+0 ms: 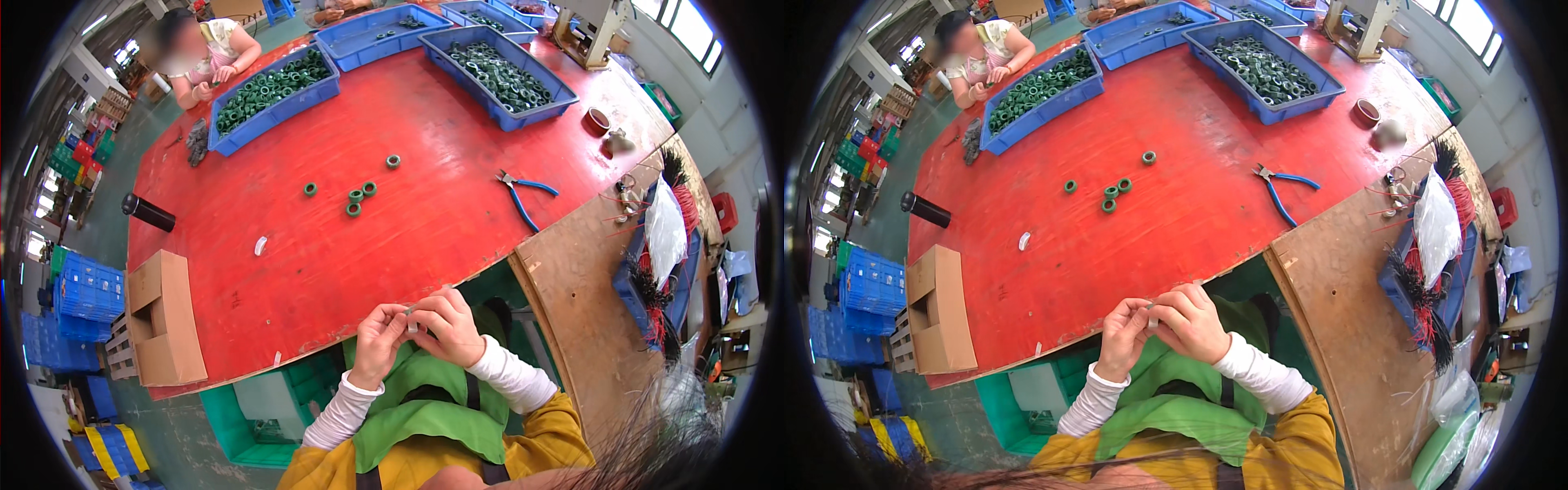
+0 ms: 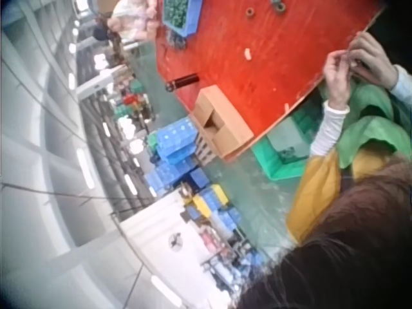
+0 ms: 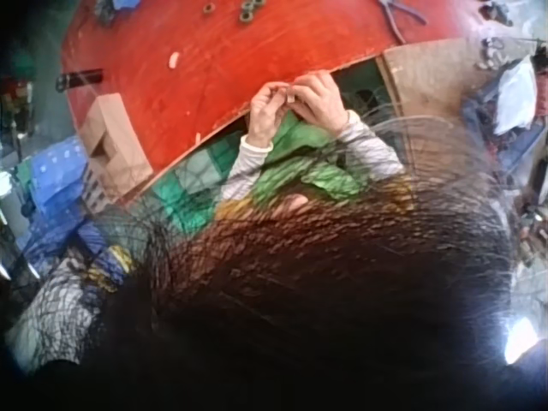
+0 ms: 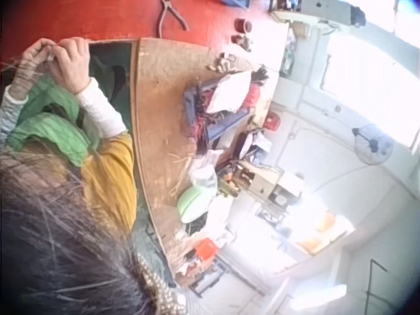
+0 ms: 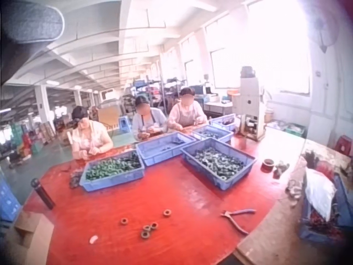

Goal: Assembling small white parts into green plastic rings and trimming with pliers at a factory workstation.

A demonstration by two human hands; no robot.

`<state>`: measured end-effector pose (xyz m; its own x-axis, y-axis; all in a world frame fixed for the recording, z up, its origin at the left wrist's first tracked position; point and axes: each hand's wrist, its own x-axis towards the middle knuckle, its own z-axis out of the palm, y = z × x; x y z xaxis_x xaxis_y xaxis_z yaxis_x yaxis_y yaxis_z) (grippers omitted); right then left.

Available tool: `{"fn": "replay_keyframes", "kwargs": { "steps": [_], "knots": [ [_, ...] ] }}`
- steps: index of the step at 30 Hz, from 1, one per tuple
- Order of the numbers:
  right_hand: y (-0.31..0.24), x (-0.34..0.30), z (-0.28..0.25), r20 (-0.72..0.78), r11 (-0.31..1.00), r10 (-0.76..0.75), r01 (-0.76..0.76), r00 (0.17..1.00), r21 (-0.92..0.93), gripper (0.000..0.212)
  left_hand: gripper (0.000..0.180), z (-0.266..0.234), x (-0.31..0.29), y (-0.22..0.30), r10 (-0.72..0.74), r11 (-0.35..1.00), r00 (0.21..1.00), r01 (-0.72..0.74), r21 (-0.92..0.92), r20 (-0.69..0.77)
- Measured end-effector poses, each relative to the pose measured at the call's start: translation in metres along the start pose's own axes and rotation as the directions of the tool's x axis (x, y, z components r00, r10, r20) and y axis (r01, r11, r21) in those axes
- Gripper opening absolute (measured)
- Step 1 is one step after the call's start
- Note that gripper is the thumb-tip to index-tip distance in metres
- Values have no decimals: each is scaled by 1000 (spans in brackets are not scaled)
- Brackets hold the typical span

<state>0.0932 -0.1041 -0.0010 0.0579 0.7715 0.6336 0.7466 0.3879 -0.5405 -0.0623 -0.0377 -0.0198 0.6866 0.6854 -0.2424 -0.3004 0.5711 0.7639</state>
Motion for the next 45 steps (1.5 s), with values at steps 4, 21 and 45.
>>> {"fn": "replay_keyframes", "kwargs": {
  "steps": [4,21,45],
  "knots": [
    [5,6,2,-55,991,-124,120,991,-63,28,15,-2,1,0,4,1000,1000,-4,-24,-21],
    [-8,2,-2,-145,989,141,-132,979,73,26,15,4,7,-12,72,984,990,-91,-154,-124],
    [4,-11,-1,485,341,549,-712,681,613,21,8,5,-8,2,113,994,986,-112,-16,122]
  ]
}}
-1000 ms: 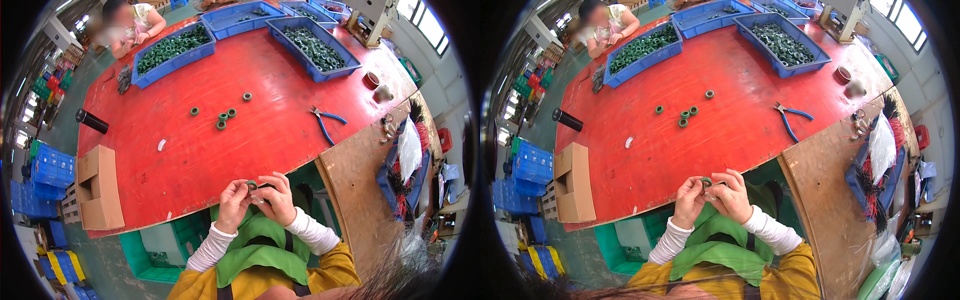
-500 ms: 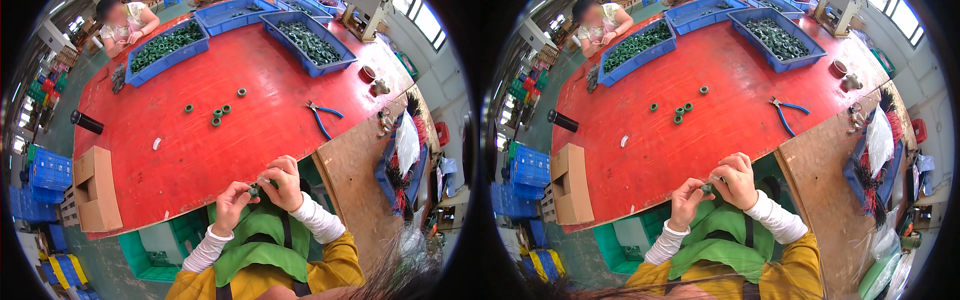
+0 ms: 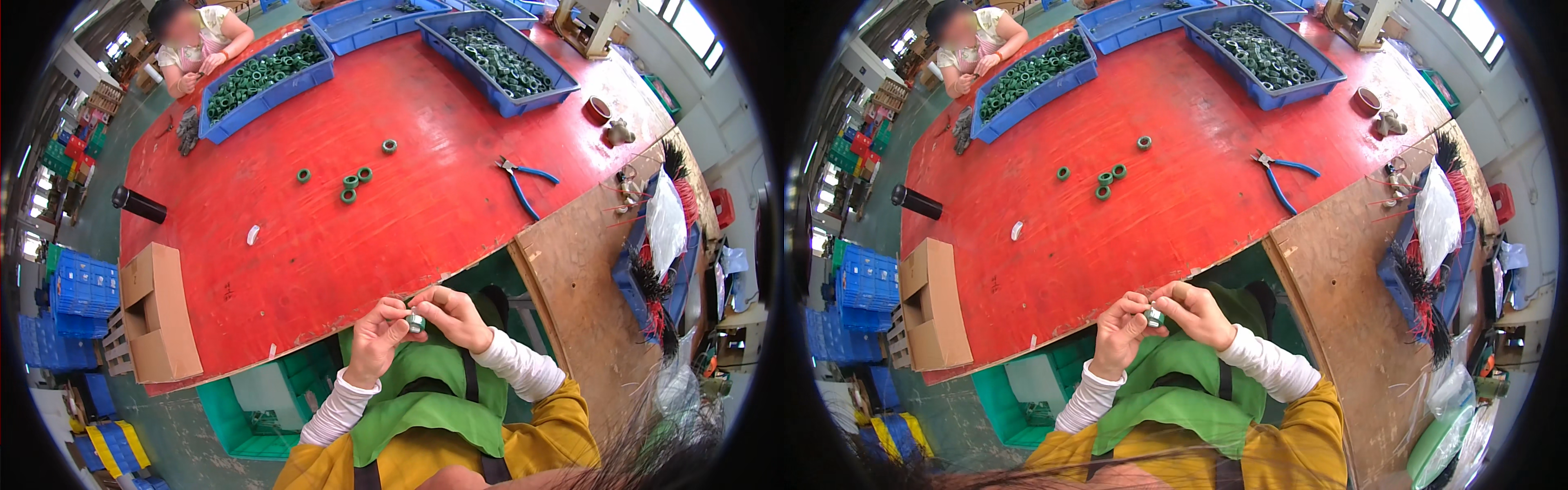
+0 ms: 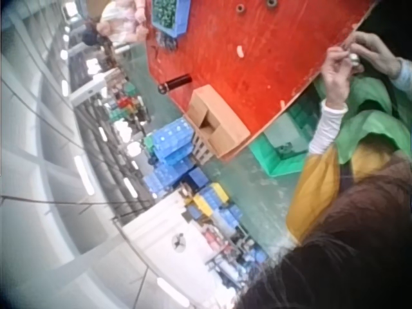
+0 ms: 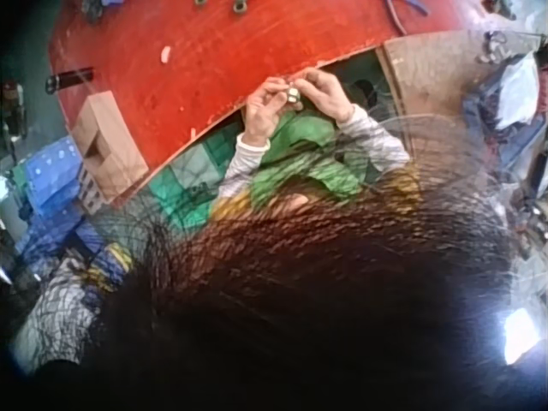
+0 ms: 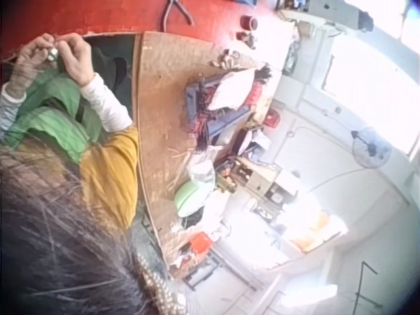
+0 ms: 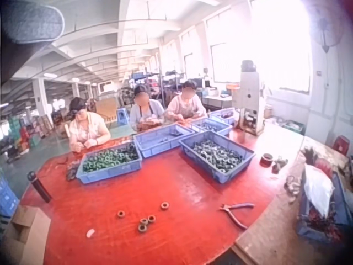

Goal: Assembling small white parts into green plastic rings and trimming with pliers at a factory workstation.

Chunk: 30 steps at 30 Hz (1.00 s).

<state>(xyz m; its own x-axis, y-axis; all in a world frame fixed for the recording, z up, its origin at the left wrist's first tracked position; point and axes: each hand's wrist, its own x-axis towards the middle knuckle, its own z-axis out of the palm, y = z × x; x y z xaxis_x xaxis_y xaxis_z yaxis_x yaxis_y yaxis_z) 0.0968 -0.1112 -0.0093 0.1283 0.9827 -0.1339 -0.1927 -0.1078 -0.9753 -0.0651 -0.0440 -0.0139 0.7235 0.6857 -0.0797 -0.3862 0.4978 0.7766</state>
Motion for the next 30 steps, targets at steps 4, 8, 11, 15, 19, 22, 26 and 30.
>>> {"fn": "replay_keyframes", "kwargs": {
  "steps": [4,8,11,15,19,22,26,30],
  "knots": [
    [-5,-4,7,48,847,-381,369,923,-382,18,9,1,2,2,-4,998,1000,2,-70,-20],
    [2,-7,6,8,856,-364,338,931,-392,18,12,1,0,-1,-52,995,997,48,-82,-53],
    [2,-4,2,20,843,-366,341,930,-417,16,14,-2,0,3,-79,996,996,77,-44,-44],
    [-4,0,0,22,732,-500,436,866,-524,18,16,-3,2,5,-109,994,990,108,-24,-91],
    [-21,2,4,97,471,-699,559,708,-683,26,16,-4,3,3,-79,995,989,70,-74,-126],
    [-7,7,11,142,328,-772,579,620,-746,30,14,2,3,5,-103,994,989,99,-46,-103],
    [-6,8,14,199,170,-860,632,469,-756,31,14,-11,4,-8,-106,990,983,91,-103,-152],
    [-22,12,9,110,241,-873,615,476,-751,30,10,-4,4,-11,-174,966,964,127,-226,-203]
  ]
}}
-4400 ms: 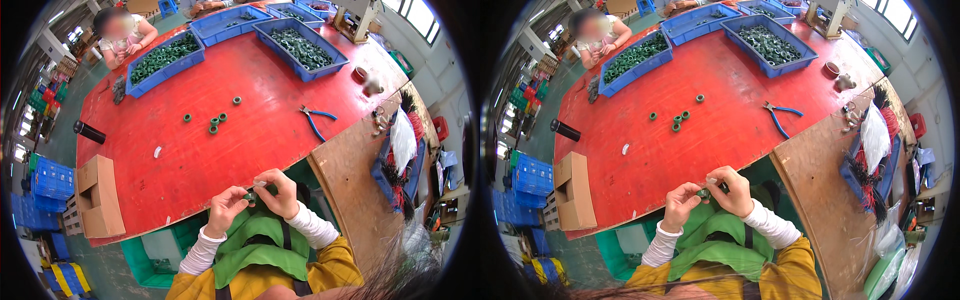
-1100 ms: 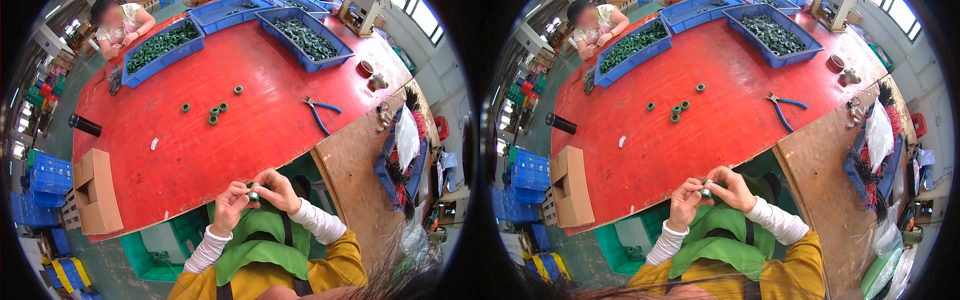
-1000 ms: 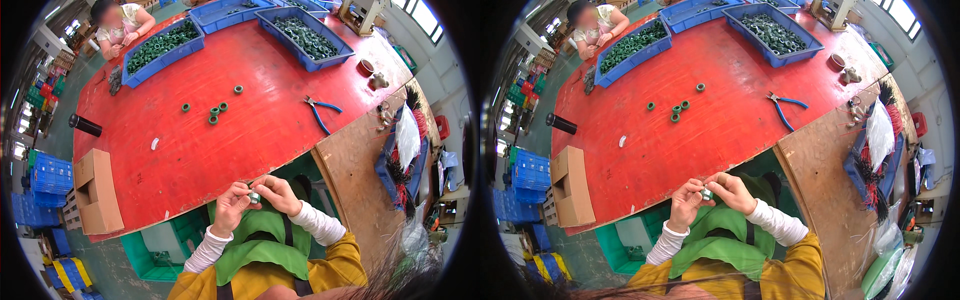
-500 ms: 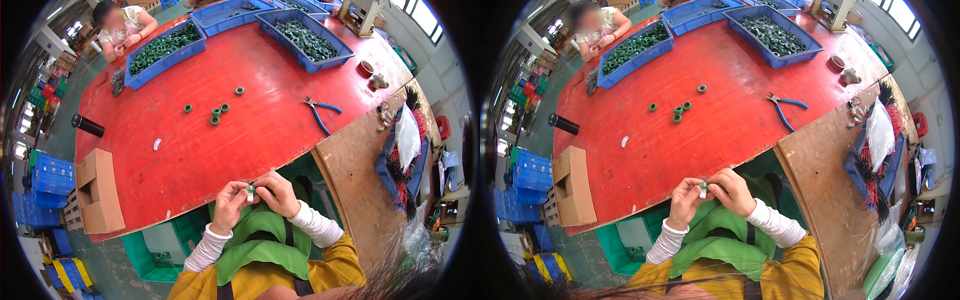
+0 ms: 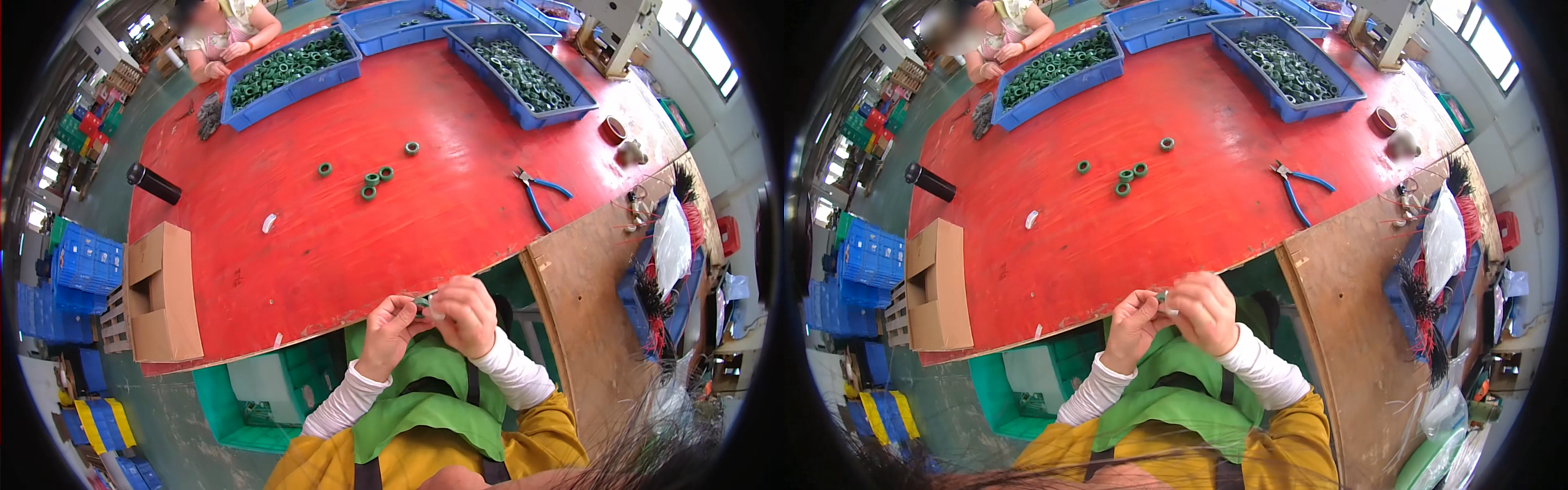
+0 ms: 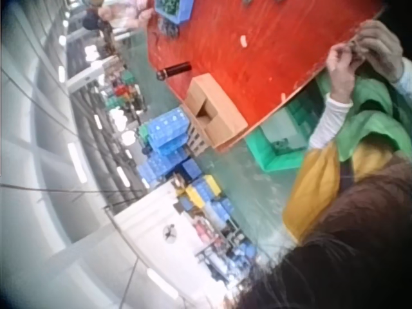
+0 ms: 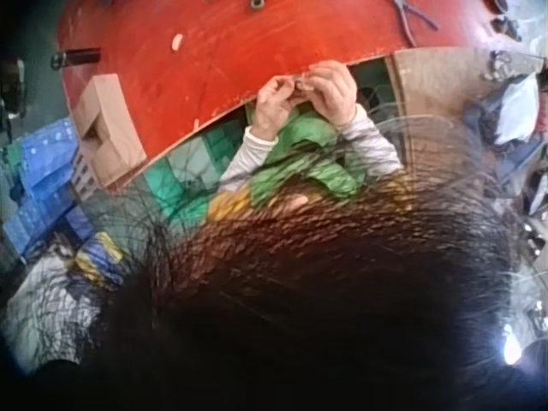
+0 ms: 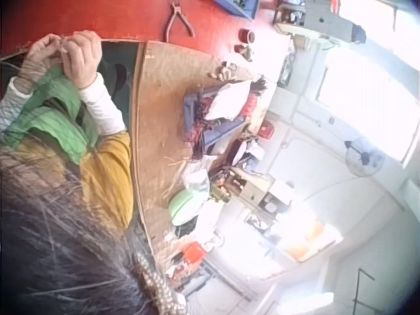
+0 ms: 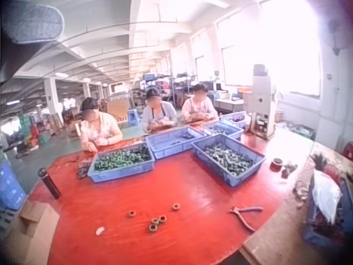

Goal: Assembling small white parts into green plastic rings and trimming with pliers at a factory workstation.

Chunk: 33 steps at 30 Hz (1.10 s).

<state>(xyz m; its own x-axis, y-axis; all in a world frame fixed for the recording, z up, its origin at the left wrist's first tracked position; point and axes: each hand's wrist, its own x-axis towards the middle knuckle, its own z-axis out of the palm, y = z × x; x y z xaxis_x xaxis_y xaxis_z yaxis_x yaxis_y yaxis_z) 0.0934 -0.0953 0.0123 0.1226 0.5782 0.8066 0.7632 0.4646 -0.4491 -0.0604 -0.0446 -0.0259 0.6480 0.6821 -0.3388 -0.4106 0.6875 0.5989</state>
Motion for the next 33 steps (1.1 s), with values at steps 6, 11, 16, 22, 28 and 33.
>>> {"fn": "replay_keyframes", "kwargs": {
  "steps": [6,11,16,22,28,33],
  "knots": [
    [-4,-11,-2,112,996,90,-91,990,2,34,10,6,2,9,68,997,998,-68,-48,0],
    [-10,-27,-2,118,996,92,-93,989,-4,37,11,5,2,0,72,995,997,-69,-68,37],
    [-6,-12,-9,90,916,338,-350,937,197,29,11,12,-2,5,125,991,992,-127,47,33],
    [13,-4,-12,201,815,472,-512,858,272,26,15,9,-5,11,159,958,978,-187,216,138],
    [16,10,-11,232,979,198,-206,952,8,27,16,8,-9,22,63,948,965,-138,288,254],
    [12,7,-5,273,988,139,-150,952,22,25,13,5,-8,23,41,957,965,-113,269,257]
  ]
}}
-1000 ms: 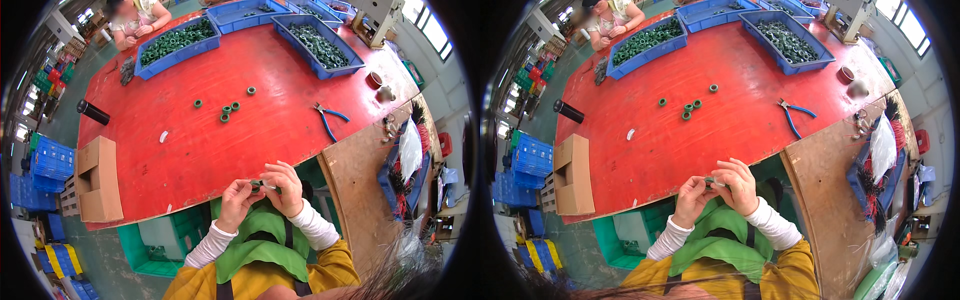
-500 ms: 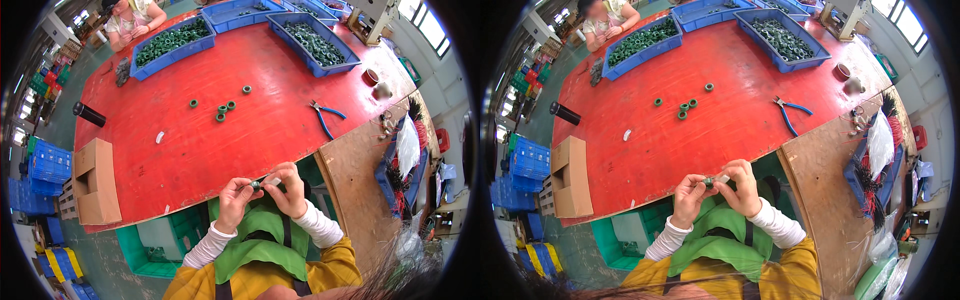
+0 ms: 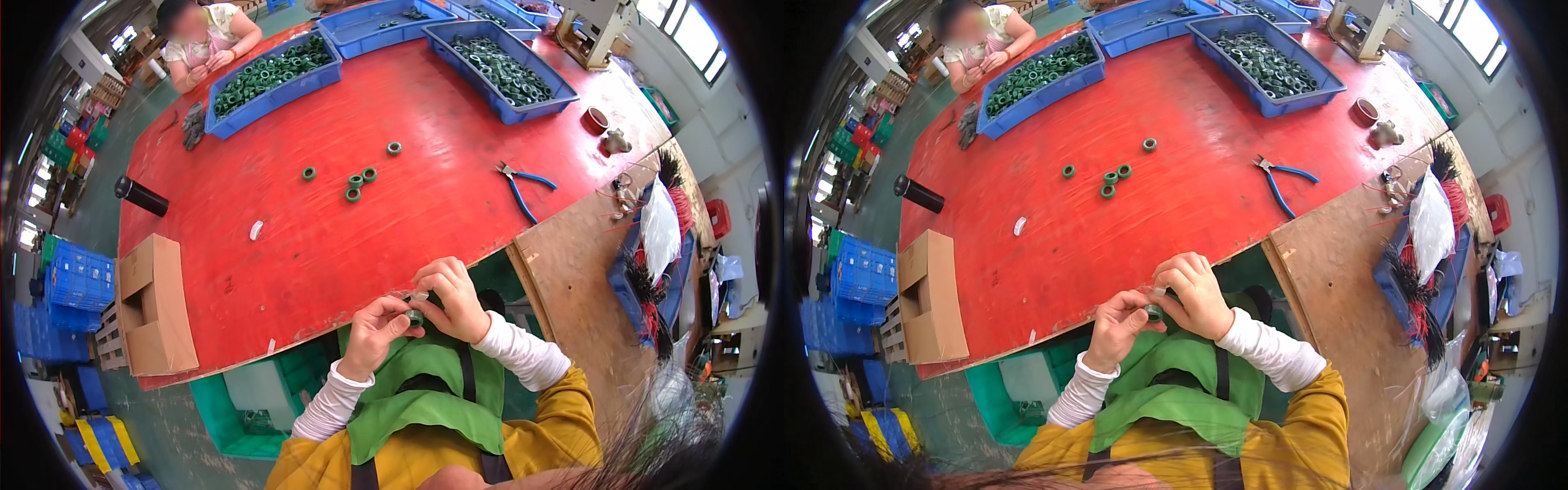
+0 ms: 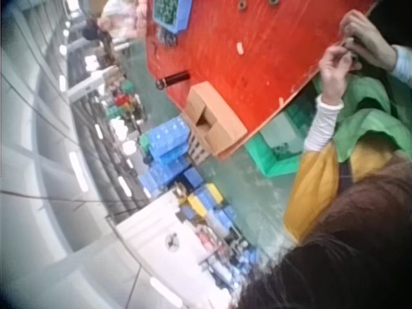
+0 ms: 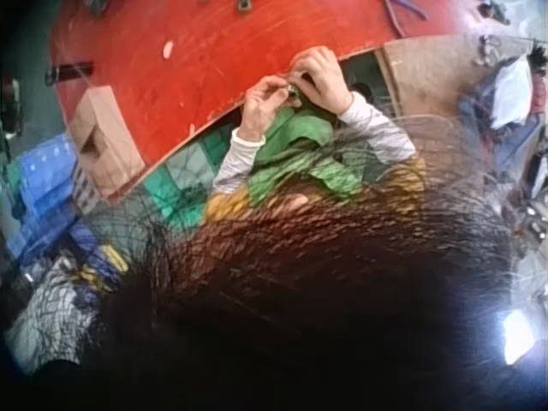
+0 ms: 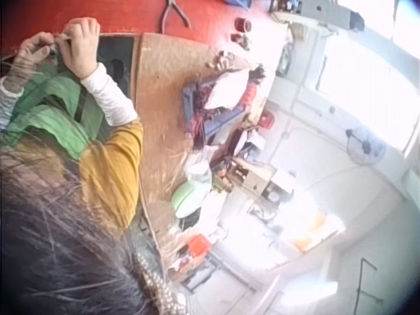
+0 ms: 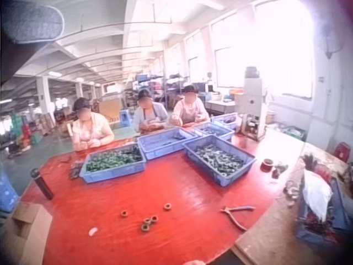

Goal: Assembling small white parts into green plastic rings and trimming with pliers at a factory workstation.

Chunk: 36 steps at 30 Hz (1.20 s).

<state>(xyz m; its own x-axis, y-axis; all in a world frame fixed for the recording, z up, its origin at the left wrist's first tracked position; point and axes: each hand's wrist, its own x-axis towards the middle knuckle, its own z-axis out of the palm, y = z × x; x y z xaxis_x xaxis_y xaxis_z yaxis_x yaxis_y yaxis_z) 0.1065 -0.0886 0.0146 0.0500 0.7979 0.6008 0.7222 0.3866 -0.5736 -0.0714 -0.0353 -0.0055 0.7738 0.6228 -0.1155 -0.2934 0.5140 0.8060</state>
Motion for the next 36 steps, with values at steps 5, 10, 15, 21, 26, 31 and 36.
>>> {"fn": "replay_keyframes", "kwargs": {
  "steps": [5,10,15,21,26,31,36],
  "knots": [
    [-6,-20,12,217,605,482,-502,849,618,20,10,-3,0,-7,51,994,999,-49,-93,14],
    [-20,-34,28,345,335,575,-598,742,728,25,8,-5,-3,-4,47,987,999,-44,-157,21],
    [-39,-36,29,83,869,345,-352,935,346,30,8,-9,-11,-6,55,958,998,-53,-280,-4],
    [-55,-37,37,123,669,414,-393,902,631,26,8,-10,-24,-3,118,935,993,-100,-340,31],
    [-67,-34,40,206,630,420,-447,884,634,24,9,-20,-35,-2,147,922,989,-126,-367,29],
    [-77,-28,47,288,442,491,-521,822,731,24,14,-26,-47,5,110,933,994,-100,-346,10],
    [-62,-33,59,234,537,484,-497,843,682,24,16,-26,-57,13,107,982,991,-118,-144,-85]
  ]
}}
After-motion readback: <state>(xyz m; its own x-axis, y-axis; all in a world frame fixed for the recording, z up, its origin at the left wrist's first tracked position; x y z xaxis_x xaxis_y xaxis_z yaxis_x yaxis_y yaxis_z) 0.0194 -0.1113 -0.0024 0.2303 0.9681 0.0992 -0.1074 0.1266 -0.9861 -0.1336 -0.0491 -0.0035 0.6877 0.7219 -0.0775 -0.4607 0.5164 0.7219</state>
